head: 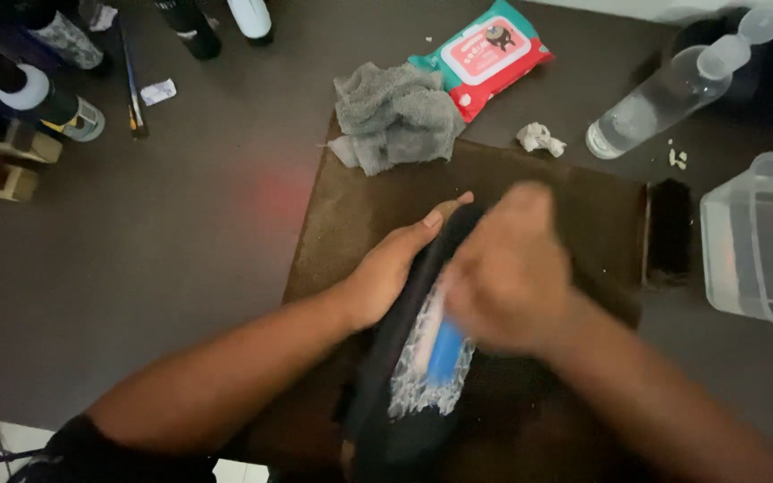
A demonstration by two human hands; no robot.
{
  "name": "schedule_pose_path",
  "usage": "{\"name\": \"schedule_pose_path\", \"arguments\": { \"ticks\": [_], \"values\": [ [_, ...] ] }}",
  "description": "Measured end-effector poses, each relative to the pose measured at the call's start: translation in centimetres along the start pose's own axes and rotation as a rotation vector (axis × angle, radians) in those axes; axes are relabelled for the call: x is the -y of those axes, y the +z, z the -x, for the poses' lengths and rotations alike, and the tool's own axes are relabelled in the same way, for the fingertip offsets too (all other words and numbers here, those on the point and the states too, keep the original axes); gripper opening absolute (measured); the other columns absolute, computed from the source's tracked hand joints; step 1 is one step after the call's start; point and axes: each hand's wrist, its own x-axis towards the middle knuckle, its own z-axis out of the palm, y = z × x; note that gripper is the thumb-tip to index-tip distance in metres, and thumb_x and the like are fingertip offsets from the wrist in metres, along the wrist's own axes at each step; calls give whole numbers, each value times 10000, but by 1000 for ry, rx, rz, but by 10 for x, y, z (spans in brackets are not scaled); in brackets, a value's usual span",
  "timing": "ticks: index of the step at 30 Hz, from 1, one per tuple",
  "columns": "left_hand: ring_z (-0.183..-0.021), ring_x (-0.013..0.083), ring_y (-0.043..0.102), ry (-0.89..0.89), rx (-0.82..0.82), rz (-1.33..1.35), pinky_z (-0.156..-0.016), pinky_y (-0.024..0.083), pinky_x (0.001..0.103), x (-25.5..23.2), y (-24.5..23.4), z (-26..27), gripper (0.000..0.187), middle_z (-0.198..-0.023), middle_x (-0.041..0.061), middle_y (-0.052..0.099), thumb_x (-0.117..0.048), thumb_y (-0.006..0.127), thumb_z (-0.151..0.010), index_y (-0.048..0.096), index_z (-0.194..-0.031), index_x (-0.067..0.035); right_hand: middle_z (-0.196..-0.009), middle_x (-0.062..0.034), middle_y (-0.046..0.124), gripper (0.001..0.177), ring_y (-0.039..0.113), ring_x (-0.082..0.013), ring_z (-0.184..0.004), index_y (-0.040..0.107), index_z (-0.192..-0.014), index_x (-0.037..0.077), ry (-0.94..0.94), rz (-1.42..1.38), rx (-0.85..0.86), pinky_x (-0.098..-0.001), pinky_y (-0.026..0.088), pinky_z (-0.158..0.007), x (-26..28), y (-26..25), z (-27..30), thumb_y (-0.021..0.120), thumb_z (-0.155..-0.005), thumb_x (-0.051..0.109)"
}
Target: Cleaning the sole of a sandal by scrubbing it with a brush and wiping it with a cloth.
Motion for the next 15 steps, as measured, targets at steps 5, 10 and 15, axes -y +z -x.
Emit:
{"name": "schedule_pose_path", "arguments": {
  "ticks": [5,10,15],
  "values": [
    [-1134,139,485,-62,-32,71,-1035,354,291,-5,3,2,578,-1239,70,529,-382,405,-1078,378,-1584,-103,-822,-66,595,176,502,-329,-760,541,-766,104,48,-93,21,-570,312,-810,33,-1,-11,544,-933,157],
    [-1369,197,489,-106,-74,66,-1203,356,363,-10,11,4,617,-1527,121,497,-394,393,-1049,363,-1585,-89,-720,-20,590,299,497,-285,-769,434,-704,101,107,-98,-91,-470,310,-793,7,-10,-23,574,-968,99],
    [-1495,166,354,-4,47,116,-1298,204,370,6,-4,1,646,-1615,76,388,-363,440,-1064,288,-1611,-53,-851,21,625,243,476,-287,-786,589,-731,233,-6,-123,77,-561,290,-793,22,6,-1,496,-950,283]
  ]
}}
